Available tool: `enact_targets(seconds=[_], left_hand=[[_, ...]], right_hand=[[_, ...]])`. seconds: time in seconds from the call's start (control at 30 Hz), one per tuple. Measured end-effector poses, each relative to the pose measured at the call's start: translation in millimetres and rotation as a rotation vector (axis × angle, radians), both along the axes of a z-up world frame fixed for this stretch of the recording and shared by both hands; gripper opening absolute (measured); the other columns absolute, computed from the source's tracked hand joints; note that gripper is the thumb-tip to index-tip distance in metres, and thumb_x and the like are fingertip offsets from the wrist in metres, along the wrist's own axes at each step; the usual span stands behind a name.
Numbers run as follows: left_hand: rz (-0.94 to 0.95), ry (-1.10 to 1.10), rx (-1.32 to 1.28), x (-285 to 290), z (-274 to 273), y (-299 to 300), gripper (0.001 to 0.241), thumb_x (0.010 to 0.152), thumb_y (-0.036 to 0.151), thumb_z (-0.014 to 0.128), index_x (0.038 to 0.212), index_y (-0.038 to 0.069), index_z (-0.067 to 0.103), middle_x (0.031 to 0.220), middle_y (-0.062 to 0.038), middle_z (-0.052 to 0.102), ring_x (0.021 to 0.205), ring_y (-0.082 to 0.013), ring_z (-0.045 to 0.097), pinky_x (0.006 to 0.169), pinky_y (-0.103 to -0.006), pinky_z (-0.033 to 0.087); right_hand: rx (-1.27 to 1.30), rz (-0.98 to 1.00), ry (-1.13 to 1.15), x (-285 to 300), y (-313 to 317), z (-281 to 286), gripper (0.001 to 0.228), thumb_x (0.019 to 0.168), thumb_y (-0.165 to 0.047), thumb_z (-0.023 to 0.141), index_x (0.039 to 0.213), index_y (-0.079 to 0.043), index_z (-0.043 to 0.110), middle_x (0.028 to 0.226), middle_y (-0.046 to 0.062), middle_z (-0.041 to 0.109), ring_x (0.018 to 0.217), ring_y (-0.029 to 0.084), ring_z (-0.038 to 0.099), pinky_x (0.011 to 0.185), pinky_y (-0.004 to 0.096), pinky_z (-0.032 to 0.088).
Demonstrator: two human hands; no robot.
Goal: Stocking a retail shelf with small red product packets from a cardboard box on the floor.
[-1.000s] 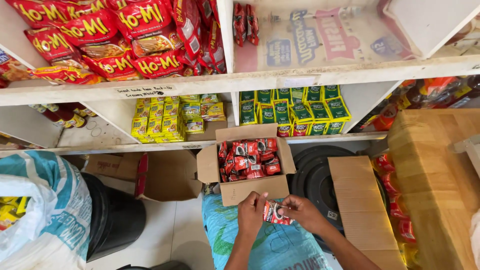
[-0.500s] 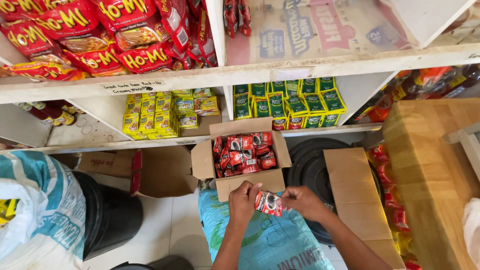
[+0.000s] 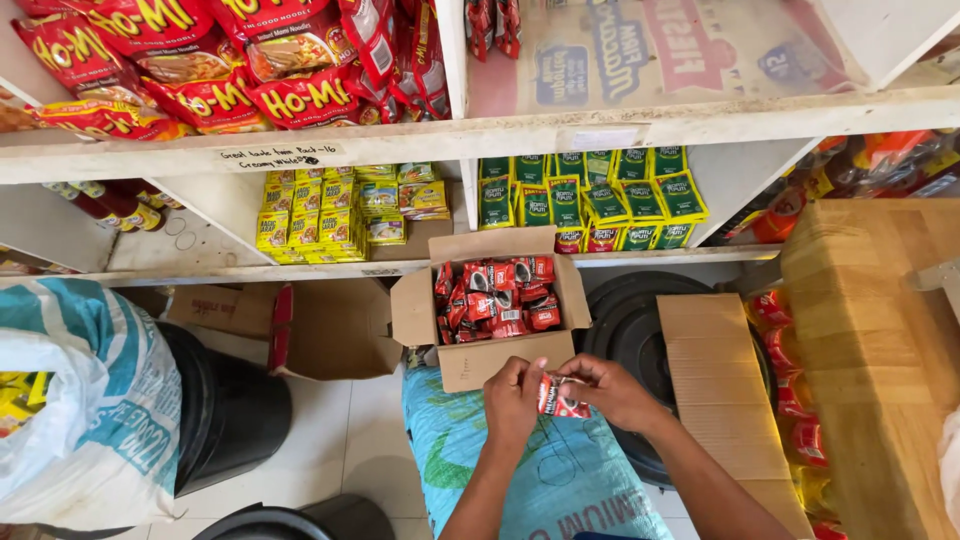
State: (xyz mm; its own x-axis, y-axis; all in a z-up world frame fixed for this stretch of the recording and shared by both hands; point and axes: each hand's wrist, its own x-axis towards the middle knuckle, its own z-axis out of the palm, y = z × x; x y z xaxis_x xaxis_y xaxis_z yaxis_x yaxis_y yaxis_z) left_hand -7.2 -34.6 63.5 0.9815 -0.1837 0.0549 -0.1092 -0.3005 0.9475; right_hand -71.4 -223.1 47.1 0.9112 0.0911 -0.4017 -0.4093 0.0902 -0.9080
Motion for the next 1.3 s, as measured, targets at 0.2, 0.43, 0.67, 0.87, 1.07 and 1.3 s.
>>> enact_targets(seconds=[0.2, 0.43, 0.67, 0.87, 1.07, 1.3], left_hand=[[-0.265, 0.244, -0.091, 5, 7, 1, 0.026, 0.093, 0.022, 0.075, 0.085, 0.002, 0.061, 0.062, -0.005, 0.059, 0.057, -0.0093, 0.048, 0.051, -0.0306, 0.044], [-0.174, 0.266, -0.255, 7, -8, 1, 0.023, 0.095, 0.017, 0.074, 0.083, -0.001, 0.066, 0.067, 0.000, 0.062, 0.062, -0.0058, 0.050, 0.054, -0.0270, 0.044], [-0.117, 0.161, -0.276, 12, 0, 4, 0.024, 0.095, 0.015, 0.074, 0.082, -0.002, 0.067, 0.069, -0.001, 0.061, 0.065, -0.0054, 0.049, 0.058, -0.0254, 0.045], [-0.126, 0.163, -0.302, 14, 5, 4, 0.023, 0.094, 0.015, 0.074, 0.081, -0.002, 0.067, 0.068, -0.001, 0.063, 0.064, -0.0050, 0.049, 0.056, -0.0252, 0.045], [-0.158, 0.073, -0.342, 15, -9, 6, 0.023, 0.095, 0.015, 0.075, 0.081, -0.002, 0.068, 0.071, -0.001, 0.065, 0.066, -0.0060, 0.052, 0.059, -0.0249, 0.046], [-0.139, 0.368, -0.617, 26, 3, 5, 0.025, 0.091, 0.017, 0.071, 0.109, 0.006, 0.059, 0.087, -0.002, 0.068, 0.079, -0.0100, 0.066, 0.070, -0.0287, 0.057]], right_hand=[[-0.075, -0.073, -0.068, -4, -9, -4, 0.025, 0.089, -0.017, 0.074, 0.111, -0.004, 0.070, 0.098, 0.001, 0.074, 0.089, 0.007, 0.066, 0.080, 0.027, 0.055], [-0.105, -0.128, -0.038, -1, -10, -9, 0.021, 0.091, -0.020, 0.076, 0.099, -0.001, 0.074, 0.080, 0.001, 0.071, 0.069, 0.009, 0.061, 0.063, 0.028, 0.052], [-0.120, -0.183, -0.078, 5, -9, -9, 0.021, 0.089, -0.019, 0.077, 0.096, 0.000, 0.075, 0.080, 0.003, 0.073, 0.070, 0.008, 0.063, 0.063, 0.028, 0.054], [-0.127, -0.179, -0.122, 10, -13, 3, 0.021, 0.087, -0.019, 0.079, 0.094, 0.001, 0.076, 0.082, 0.003, 0.075, 0.073, 0.005, 0.063, 0.066, 0.025, 0.054], [-0.276, -0.276, -0.037, 14, -10, 27, 0.021, 0.083, -0.019, 0.083, 0.086, 0.001, 0.078, 0.070, 0.003, 0.072, 0.062, 0.007, 0.059, 0.057, 0.026, 0.050], [-0.240, -0.500, -0.099, 20, 7, 13, 0.020, 0.086, -0.017, 0.081, 0.086, 0.002, 0.076, 0.071, 0.002, 0.071, 0.061, 0.006, 0.055, 0.055, 0.026, 0.047]])
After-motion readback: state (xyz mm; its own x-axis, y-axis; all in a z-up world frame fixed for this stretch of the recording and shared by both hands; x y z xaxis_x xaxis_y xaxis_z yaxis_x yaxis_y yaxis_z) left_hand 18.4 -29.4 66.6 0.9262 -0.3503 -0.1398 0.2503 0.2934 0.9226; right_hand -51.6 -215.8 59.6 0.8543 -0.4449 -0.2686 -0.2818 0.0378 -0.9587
